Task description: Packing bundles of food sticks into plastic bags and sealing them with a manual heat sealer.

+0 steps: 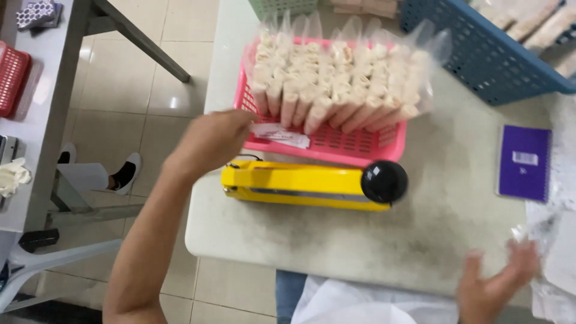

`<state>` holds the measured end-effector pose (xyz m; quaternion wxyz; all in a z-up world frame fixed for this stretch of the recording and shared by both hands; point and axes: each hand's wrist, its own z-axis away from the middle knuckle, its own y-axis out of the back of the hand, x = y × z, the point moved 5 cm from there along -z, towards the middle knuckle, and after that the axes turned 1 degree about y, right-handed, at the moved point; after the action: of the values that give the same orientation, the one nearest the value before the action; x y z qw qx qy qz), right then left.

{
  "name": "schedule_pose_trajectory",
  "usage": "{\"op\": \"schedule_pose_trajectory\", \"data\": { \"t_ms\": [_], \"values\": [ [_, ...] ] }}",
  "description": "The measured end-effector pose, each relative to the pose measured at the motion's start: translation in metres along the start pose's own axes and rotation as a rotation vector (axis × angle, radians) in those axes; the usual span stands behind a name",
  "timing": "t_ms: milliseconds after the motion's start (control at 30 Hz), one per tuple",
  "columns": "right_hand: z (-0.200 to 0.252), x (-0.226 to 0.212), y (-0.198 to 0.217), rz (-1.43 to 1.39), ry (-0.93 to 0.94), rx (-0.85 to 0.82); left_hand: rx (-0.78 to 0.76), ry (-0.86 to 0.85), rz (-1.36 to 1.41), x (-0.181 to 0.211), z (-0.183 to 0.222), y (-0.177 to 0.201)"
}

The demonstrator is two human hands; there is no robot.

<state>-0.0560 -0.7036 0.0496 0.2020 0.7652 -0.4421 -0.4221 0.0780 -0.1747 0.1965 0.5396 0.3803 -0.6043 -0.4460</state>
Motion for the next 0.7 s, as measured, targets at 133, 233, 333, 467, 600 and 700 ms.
{"op": "schedule_pose_trajectory", "data": {
  "t_ms": [133,233,333,467,600,700],
  "values": [
    [0.034,-0.034,-0.051,-0.057,-0.026,-0.036,-0.541,0.054,-0.204,-0.048,-0.037,-0.098],
    [0.04,-0.032,-0.064,0.111,-0.089,-0.041,-0.655,0.032,-0.249,-0.047,-0.061,-0.12],
    [0.043,-0.025,-0.068,0.217,-0.058,-0.084,-0.777,0.079,-0.305,-0.049,-0.059,-0.135],
    [0.05,-0.021,-0.078,0.403,0.017,-0.107,-0.936,0.056,-0.245,-0.051,-0.058,-0.147],
    [0.073,0.013,-0.085,0.576,-0.049,-0.179,-1.018,0.098,-0.137,-0.038,-0.052,-0.13],
    [0.086,0.036,-0.091,0.806,0.082,-0.058,-0.994,0.012,-0.088,-0.034,-0.052,-0.125]
  ]
}}
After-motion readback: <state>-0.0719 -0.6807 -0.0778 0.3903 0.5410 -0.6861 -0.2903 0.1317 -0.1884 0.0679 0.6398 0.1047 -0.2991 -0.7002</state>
